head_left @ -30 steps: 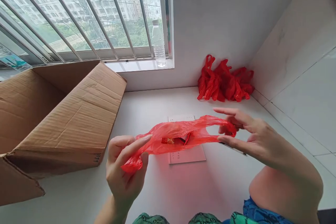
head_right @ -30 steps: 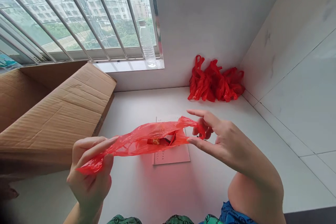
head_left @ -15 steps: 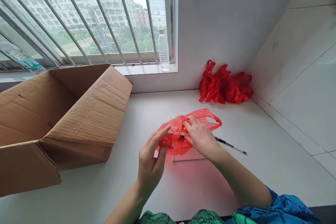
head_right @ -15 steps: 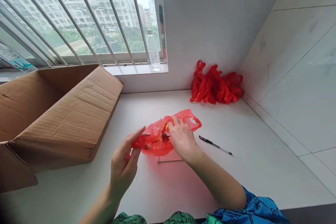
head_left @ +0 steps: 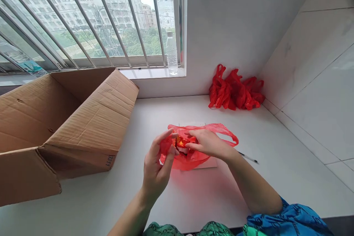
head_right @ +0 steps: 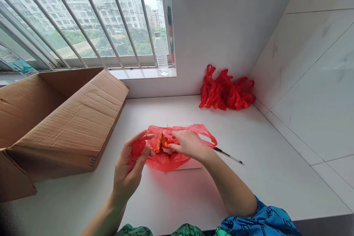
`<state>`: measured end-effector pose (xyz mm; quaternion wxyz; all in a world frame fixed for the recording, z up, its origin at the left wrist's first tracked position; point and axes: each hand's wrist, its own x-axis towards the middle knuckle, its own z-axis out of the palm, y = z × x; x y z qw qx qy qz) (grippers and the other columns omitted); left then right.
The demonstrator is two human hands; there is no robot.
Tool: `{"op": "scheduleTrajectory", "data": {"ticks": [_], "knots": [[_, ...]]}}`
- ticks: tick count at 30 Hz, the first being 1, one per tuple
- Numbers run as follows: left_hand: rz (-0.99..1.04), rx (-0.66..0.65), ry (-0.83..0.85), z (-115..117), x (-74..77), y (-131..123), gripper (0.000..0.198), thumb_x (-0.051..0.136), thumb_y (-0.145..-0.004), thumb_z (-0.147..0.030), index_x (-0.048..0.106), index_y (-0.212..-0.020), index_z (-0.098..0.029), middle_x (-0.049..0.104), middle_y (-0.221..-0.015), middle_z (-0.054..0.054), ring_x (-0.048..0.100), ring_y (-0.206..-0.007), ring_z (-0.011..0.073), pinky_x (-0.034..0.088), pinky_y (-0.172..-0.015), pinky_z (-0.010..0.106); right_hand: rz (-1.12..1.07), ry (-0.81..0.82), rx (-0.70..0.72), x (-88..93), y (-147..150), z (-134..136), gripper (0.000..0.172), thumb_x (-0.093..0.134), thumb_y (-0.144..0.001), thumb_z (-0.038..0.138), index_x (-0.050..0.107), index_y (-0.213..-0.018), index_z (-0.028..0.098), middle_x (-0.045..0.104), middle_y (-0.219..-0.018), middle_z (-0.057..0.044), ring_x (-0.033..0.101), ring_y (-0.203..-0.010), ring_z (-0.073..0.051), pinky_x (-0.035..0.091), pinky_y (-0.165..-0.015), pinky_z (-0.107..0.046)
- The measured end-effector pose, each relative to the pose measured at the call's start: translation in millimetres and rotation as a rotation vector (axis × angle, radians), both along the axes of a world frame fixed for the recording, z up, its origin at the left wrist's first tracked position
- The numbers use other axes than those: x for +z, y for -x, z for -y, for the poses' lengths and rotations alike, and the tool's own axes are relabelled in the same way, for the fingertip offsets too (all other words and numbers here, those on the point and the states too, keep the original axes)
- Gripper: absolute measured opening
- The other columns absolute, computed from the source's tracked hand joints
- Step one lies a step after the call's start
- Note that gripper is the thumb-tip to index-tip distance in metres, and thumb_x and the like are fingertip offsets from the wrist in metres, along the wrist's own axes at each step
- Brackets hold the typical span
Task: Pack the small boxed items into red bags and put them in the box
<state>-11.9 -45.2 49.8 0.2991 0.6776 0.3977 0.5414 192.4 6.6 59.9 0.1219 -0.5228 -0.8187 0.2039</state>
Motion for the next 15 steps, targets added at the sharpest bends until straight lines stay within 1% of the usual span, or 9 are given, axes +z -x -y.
{"op": "scheduleTrajectory", "data": {"ticks": [1, 2, 4, 6, 8, 10, 12, 14, 15], "knots": [[-0.021, 0.008, -0.001, 0, -0.8, 2, 0.044, 0.056, -0.096, -0.022, 0.05, -0.139, -0.027, 0.063, -0.125, 0.01, 0.068, -0.089, 0.016, 0.056, -0.085, 0.032, -0.098, -0.036, 0.017, 9.5, -8, 6, 0.026, 0.052, -0.096, 0.037, 0.065, -0.116, 0.027, 0.074, -0.099, -0.002, 0.068, -0.087, -0.019, 0.046, -0.07, -0.027], [-0.043, 0.025, -0.002, -1, -1.6, 4, 0.048, 0.057, -0.095, -0.022, 0.047, -0.142, -0.028, 0.064, -0.123, 0.01, 0.068, -0.096, 0.0181, 0.055, -0.089, 0.033, -0.164, -0.081, -0.006, 18.5, -16, 12, 0.028, 0.05, -0.097, 0.036, 0.064, -0.12, 0.028, 0.074, -0.104, -0.002, 0.068, -0.09, -0.019, 0.047, -0.072, -0.028], [-0.083, 0.075, -0.019, -1, -3.8, 9, 0.059, 0.061, -0.093, -0.023, 0.04, -0.148, -0.028, 0.065, -0.118, 0.01, 0.065, -0.104, 0.021, 0.052, -0.097, 0.038, -0.2, -0.189, -0.1, 32.0, -36, 26, 0.028, 0.048, -0.098, 0.037, 0.064, -0.12, 0.029, 0.074, -0.105, -0.001, 0.068, -0.088, -0.018, 0.047, -0.072, -0.029], [-0.114, 0.134, -0.056, -2, -6.0, 15, 0.069, 0.066, -0.09, -0.025, 0.035, -0.151, -0.028, 0.063, -0.115, 0.009, 0.063, -0.107, 0.0222, 0.049, -0.103, 0.042, -0.151, -0.345, -0.258, 37.0, -56, 37, 0.029, 0.051, -0.096, 0.043, 0.066, -0.115, 0.028, 0.073, -0.104, -0.003, 0.068, -0.087, -0.021, 0.046, -0.067, -0.03], [-0.135, 0.179, -0.095, -3, -7.4, 20, 0.075, 0.069, -0.087, -0.028, 0.033, -0.152, -0.028, 0.058, -0.12, 0.01, 0.06, -0.112, 0.0241, 0.046, -0.106, 0.045, -0.051, -0.455, -0.423, 35.5, -73, 44, 0.035, 0.057, -0.09, 0.053, 0.066, -0.11, 0.025, 0.073, -0.103, -0.006, 0.068, -0.085, -0.024, 0.043, -0.059, -0.031], [-0.163, 0.194, -0.103, -5, -7.1, 22, 0.081, 0.072, -0.084, -0.034, 0.031, -0.153, -0.028, 0.049, -0.133, 0.012, 0.053, -0.123, 0.0279, 0.043, -0.109, 0.048, 0.04, -0.417, -0.511, 32.9, -85, 48, 0.039, 0.06, -0.085, 0.06, 0.068, -0.099, 0.025, 0.073, -0.094, -0.006, 0.067, -0.074, -0.024, 0.038, -0.051, -0.03], [-0.225, 0.166, -0.067, -11, -4.3, 22, 0.081, 0.072, -0.084, -0.039, 0.031, -0.153, -0.029, 0.04, -0.145, 0.013, 0.044, -0.134, 0.0317, 0.041, -0.111, 0.05, 0.06, -0.28, -0.487, 33.9, -90, 46, 0.036, 0.058, -0.086, 0.061, 0.066, -0.082, 0.026, 0.071, -0.078, -0.003, 0.062, -0.06, -0.021, 0.034, -0.048, -0.029], [-0.297, 0.089, -0.005, -21, 1.4, 19, 0.066, 0.068, -0.087, -0.041, 0.042, -0.147, -0.029, 0.038, -0.149, 0.012, 0.037, -0.141, 0.0324, 0.038, -0.113, 0.049, -0.017, -0.172, -0.392, 39.4, -91, 40, 0.036, 0.055, -0.089, 0.057, 0.062, -0.073, 0.026, 0.067, -0.068, 0.0, 0.058, -0.056, -0.018, 0.035, -0.049, -0.029], [-0.313, 0.035, 0.025, -29, 5.5, 16, 0.054, 0.064, -0.09, -0.041, 0.05, -0.141, -0.027, 0.041, -0.148, 0.012, 0.037, -0.141, 0.0316, 0.038, -0.113, 0.047, -0.102, -0.154, -0.338, 42.8, -89, 34, 0.035, 0.054, -0.091, 0.055, 0.061, -0.073, 0.025, 0.068, -0.071, 0.0, 0.059, -0.059, -0.017, 0.037, -0.051, -0.029]]}}
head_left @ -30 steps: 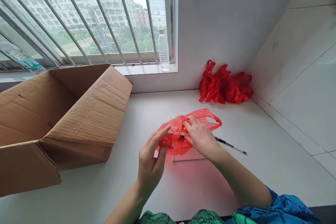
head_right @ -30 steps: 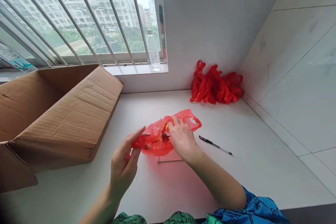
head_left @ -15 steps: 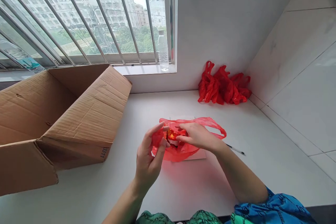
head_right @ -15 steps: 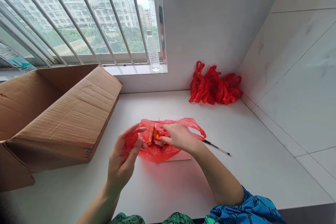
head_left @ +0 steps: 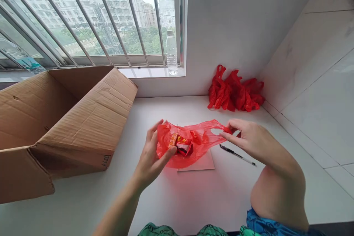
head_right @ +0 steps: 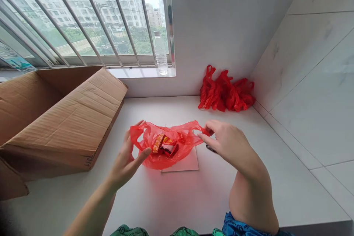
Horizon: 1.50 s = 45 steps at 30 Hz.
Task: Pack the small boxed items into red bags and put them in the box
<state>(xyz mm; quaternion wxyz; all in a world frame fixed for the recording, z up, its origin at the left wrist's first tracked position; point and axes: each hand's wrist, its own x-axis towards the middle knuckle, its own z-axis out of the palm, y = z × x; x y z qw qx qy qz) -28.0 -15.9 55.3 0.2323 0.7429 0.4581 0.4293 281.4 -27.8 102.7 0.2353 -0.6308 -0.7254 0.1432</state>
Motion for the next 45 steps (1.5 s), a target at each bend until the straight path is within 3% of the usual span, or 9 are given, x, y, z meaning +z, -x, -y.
{"op": "scheduleTrajectory", "data": {"ticks": [2, 7, 11, 17, 23, 31, 35, 39, 45], "knots": [[0.058, -0.094, 0.082, -20, 10.4, -6, 0.035, 0.057, -0.094, -0.042, 0.064, -0.123, -0.023, 0.051, -0.14, 0.012, 0.045, -0.134, 0.0299, 0.04, -0.11, 0.044, -0.252, -0.065, 0.111, 5.7, 6, -14, 0.032, 0.057, -0.09, 0.052, 0.061, -0.076, 0.024, 0.071, -0.09, -0.002, 0.065, -0.078, -0.019, 0.045, -0.062, -0.029], [0.597, -0.172, 0.284, -70, 42.8, -24, 0.039, 0.052, -0.092, -0.055, 0.063, -0.097, -0.018, 0.069, -0.102, 0.011, 0.066, -0.093, 0.0243, 0.054, -0.084, 0.038, -0.987, -0.3, 0.151, 2.4, 34, -56, 0.027, 0.052, -0.093, 0.052, 0.055, -0.095, 0.025, 0.059, -0.135, -0.006, 0.059, -0.12, -0.022, 0.05, -0.095, -0.037], [0.826, -0.222, 0.244, -88, 52.7, -37, 0.033, 0.051, -0.093, -0.053, 0.053, -0.088, -0.021, 0.049, -0.058, -0.005, 0.056, -0.058, 0.0128, 0.055, -0.08, 0.036, -1.209, -0.313, 0.193, -7.3, 54, -73, 0.034, 0.052, -0.093, 0.048, 0.046, -0.121, 0.03, 0.054, -0.139, -0.007, 0.064, -0.111, -0.02, 0.051, -0.097, -0.04], [0.587, -0.19, 0.217, -81, 32.4, -53, 0.038, 0.039, -0.099, -0.052, 0.054, -0.089, -0.019, 0.033, -0.06, -0.007, 0.032, -0.047, 0.0077, 0.046, -0.057, 0.024, -0.846, -0.275, 0.205, -16.8, 82, -65, 0.05, 0.07, -0.082, 0.054, 0.053, -0.12, 0.028, 0.055, -0.128, -0.007, 0.056, -0.068, -0.011, 0.053, -0.069, -0.032], [-0.009, -0.305, 0.194, -69, 26.4, -60, 0.032, 0.044, -0.098, -0.043, 0.047, -0.078, -0.019, 0.043, -0.066, -0.003, 0.036, -0.059, 0.0108, 0.03, -0.055, 0.023, -0.685, -0.385, 0.187, -30.7, 108, -69, 0.036, 0.049, -0.096, 0.055, 0.064, -0.108, 0.024, 0.057, -0.115, -0.007, 0.061, -0.085, -0.017, 0.052, -0.077, -0.033], [0.373, -0.619, 0.684, -80, 29.5, -49, 0.03, 0.06, -0.094, -0.042, 0.048, -0.113, -0.022, 0.049, -0.078, -0.002, 0.046, -0.071, 0.0111, 0.04, -0.072, 0.025, -1.162, -0.139, 0.197, -40.2, 89, -83, 0.048, 0.047, -0.095, 0.061, 0.06, -0.077, 0.019, 0.043, -0.056, 0.005, 0.036, -0.045, -0.008, 0.032, -0.043, -0.022], [0.523, -0.602, 0.726, -83, 22.7, -53, 0.028, 0.06, -0.094, -0.042, 0.047, -0.109, -0.022, 0.047, -0.077, -0.004, 0.04, -0.064, 0.0077, 0.04, -0.072, 0.024, -0.996, -0.201, 0.271, -36.5, 83, -82, 0.036, 0.066, -0.086, 0.056, 0.065, -0.097, 0.022, 0.064, -0.094, -0.003, 0.062, -0.078, -0.015, 0.052, -0.068, -0.028], [0.542, -0.543, 0.652, -82, 19.9, -56, 0.029, 0.062, -0.093, -0.043, 0.044, -0.104, -0.023, 0.049, -0.077, -0.003, 0.046, -0.068, 0.0093, 0.04, -0.069, 0.023, -0.873, -0.238, 0.258, -36.0, 86, -81, 0.045, 0.075, -0.079, 0.052, 0.066, -0.115, 0.026, 0.053, -0.129, -0.007, 0.055, -0.121, -0.023, 0.05, -0.097, -0.035], [0.477, -0.581, 0.725, -80, 21.0, -58, 0.028, 0.061, -0.093, -0.044, 0.048, -0.1, -0.021, 0.044, -0.077, -0.004, 0.041, -0.064, 0.0076, 0.038, -0.066, 0.022, -1.133, -0.073, 0.213, -40.2, 98, -78, 0.041, 0.05, -0.096, 0.056, 0.065, -0.113, 0.023, 0.062, -0.119, -0.007, 0.058, -0.07, -0.011, 0.052, -0.061, -0.027]]}}
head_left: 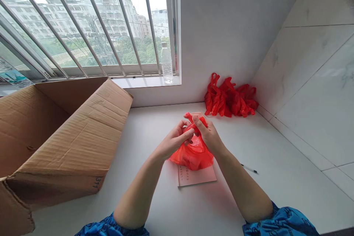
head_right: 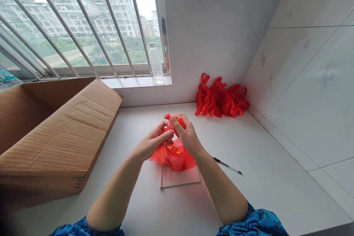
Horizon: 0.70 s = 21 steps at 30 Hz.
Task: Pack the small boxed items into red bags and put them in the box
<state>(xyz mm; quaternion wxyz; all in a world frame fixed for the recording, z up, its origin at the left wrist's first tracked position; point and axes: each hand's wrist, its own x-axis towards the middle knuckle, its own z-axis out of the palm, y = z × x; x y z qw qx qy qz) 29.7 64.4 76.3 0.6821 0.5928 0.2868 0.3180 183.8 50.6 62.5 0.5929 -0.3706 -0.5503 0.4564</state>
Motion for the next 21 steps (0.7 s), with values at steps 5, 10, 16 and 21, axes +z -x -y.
{"op": "scheduleTrajectory", "data": {"ticks": [5, 10, 16, 21], "knots": [[0.018, 0.102, 0.024, 2, -0.3, -6, 0.034, 0.054, -0.095, -0.053, 0.051, -0.113, -0.024, 0.043, -0.077, -0.004, 0.039, -0.061, 0.0069, 0.035, -0.062, 0.022, 0.21, -0.157, -0.104, 2.1, -3, 3, 0.045, 0.037, -0.1, 0.056, 0.069, -0.105, 0.025, 0.055, -0.126, -0.007, 0.061, -0.1, -0.018, 0.053, -0.079, -0.031], [0.019, 0.159, -0.057, 1, -3.6, -7, 0.03, 0.064, -0.091, -0.046, 0.059, -0.106, -0.02, 0.04, -0.065, -0.005, 0.036, -0.058, 0.0067, 0.034, -0.061, 0.021, 0.451, -0.28, -0.276, 4.3, -12, 3, 0.031, 0.048, -0.097, 0.053, 0.058, -0.105, 0.024, 0.058, -0.124, -0.008, 0.06, -0.111, -0.023, 0.05, -0.093, -0.04], [0.051, 0.136, -0.019, 1, -7.8, -9, 0.052, 0.067, -0.09, -0.044, 0.047, -0.134, -0.025, 0.054, -0.071, -0.003, 0.047, -0.062, 0.0095, 0.037, -0.059, 0.022, 0.482, -0.251, -0.151, 4.2, -12, 4, 0.042, 0.054, -0.095, 0.052, 0.047, -0.128, 0.026, 0.06, -0.135, -0.009, 0.062, -0.116, -0.025, 0.05, -0.096, -0.041], [0.109, 0.162, -0.023, 0, -9.7, -9, 0.037, 0.071, -0.086, -0.043, 0.06, -0.114, -0.021, 0.053, -0.075, -0.002, 0.044, -0.06, 0.0071, 0.036, -0.058, 0.02, 0.499, -0.293, -0.075, 5.8, -9, 6, 0.073, 0.057, -0.094, 0.049, 0.019, -0.154, 0.032, 0.05, -0.149, -0.007, 0.056, -0.127, -0.025, 0.045, -0.105, -0.045]]}}
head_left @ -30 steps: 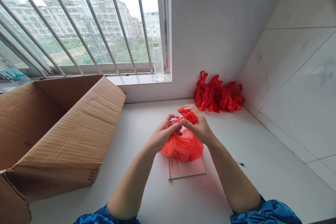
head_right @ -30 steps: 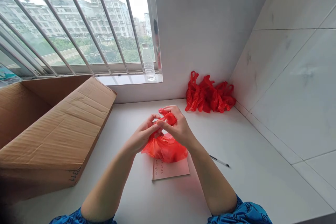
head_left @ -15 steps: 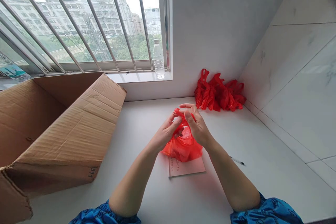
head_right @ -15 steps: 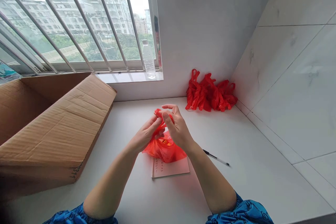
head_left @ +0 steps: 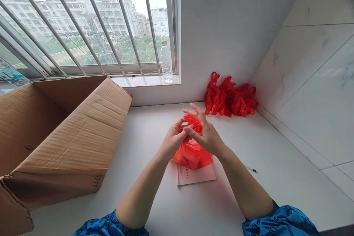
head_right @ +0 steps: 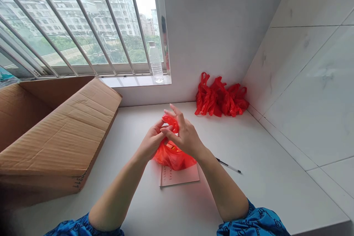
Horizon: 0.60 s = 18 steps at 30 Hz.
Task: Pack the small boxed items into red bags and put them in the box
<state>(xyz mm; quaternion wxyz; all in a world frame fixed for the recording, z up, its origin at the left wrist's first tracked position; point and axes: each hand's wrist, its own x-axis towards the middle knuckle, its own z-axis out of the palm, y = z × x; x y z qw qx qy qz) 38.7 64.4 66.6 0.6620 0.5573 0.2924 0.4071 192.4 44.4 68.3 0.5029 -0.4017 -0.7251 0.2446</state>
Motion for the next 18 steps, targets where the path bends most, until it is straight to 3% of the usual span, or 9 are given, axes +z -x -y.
{"op": "scheduleTrajectory", "data": {"ticks": [2, 4, 6, 8, 12, 15, 18], "knots": [[0.017, 0.047, 0.002, -2, -0.2, 1, 0.03, 0.071, -0.086, -0.042, 0.062, -0.104, -0.019, 0.052, -0.073, -0.002, 0.045, -0.062, 0.0072, 0.037, -0.059, 0.019, -0.059, 0.024, 0.017, 0.8, -2, -1, 0.076, 0.058, -0.093, 0.051, 0.019, -0.156, 0.033, 0.046, -0.152, -0.007, 0.053, -0.131, -0.025, 0.045, -0.106, -0.044], [0.032, 0.068, 0.031, -3, -0.1, 2, 0.029, 0.07, -0.087, -0.042, 0.062, -0.102, -0.019, 0.051, -0.069, -0.003, 0.045, -0.061, 0.0073, 0.038, -0.06, 0.019, -0.108, 0.061, 0.038, 0.9, -5, -3, 0.062, 0.053, -0.095, 0.054, 0.036, -0.151, 0.032, 0.049, -0.15, -0.006, 0.053, -0.131, -0.025, 0.044, -0.107, -0.042], [0.062, 0.068, 0.068, -4, 0.1, 2, 0.03, 0.069, -0.087, -0.043, 0.06, -0.104, -0.02, 0.05, -0.067, -0.004, 0.044, -0.058, 0.0067, 0.04, -0.062, 0.019, -0.163, 0.136, 0.081, -0.3, -8, -6, 0.051, 0.043, -0.098, 0.058, 0.057, -0.136, 0.028, 0.062, -0.135, -0.006, 0.06, -0.121, -0.025, 0.048, -0.102, -0.04], [0.11, 0.051, 0.088, -4, 0.2, 1, 0.029, 0.068, -0.088, -0.042, 0.059, -0.106, -0.021, 0.052, -0.068, -0.004, 0.041, -0.055, 0.0058, 0.041, -0.064, 0.02, -0.26, 0.215, 0.118, -2.8, -9, -11, 0.057, 0.036, -0.098, 0.064, 0.068, -0.122, 0.024, 0.072, -0.113, -0.007, 0.066, -0.106, -0.024, 0.052, -0.093, -0.038], [0.173, -0.036, 0.072, -4, 0.0, 1, 0.024, 0.064, -0.092, -0.039, 0.058, -0.108, -0.022, 0.058, -0.077, -0.001, 0.042, -0.056, 0.0063, 0.044, -0.07, 0.024, -0.448, 0.259, 0.104, -8.8, -10, -19, 0.064, 0.036, -0.093, 0.072, 0.073, -0.107, 0.022, 0.075, -0.09, -0.006, 0.07, -0.091, -0.022, 0.053, -0.09, -0.037], [0.131, -0.104, 0.023, -5, 0.4, 4, 0.03, 0.053, -0.095, -0.045, 0.061, -0.087, -0.017, 0.061, -0.082, 0.004, 0.047, -0.062, 0.0099, 0.046, -0.073, 0.028, -0.478, 0.266, 0.059, -11.1, -11, -22, 0.061, 0.041, -0.092, 0.071, 0.075, -0.096, 0.02, 0.071, -0.073, -0.004, 0.068, -0.075, -0.019, 0.053, -0.082, -0.035], [-0.052, -0.093, -0.108, -5, 3.3, 8, 0.041, 0.051, -0.095, -0.049, 0.059, -0.074, -0.014, 0.06, -0.083, 0.006, 0.05, -0.068, 0.0125, 0.045, -0.072, 0.028, -0.488, 0.309, 0.044, -10.1, -15, -21, 0.054, 0.052, -0.089, 0.068, 0.075, -0.09, 0.019, 0.065, -0.064, 0.0, 0.06, -0.06, -0.014, 0.051, -0.069, -0.031]]}}
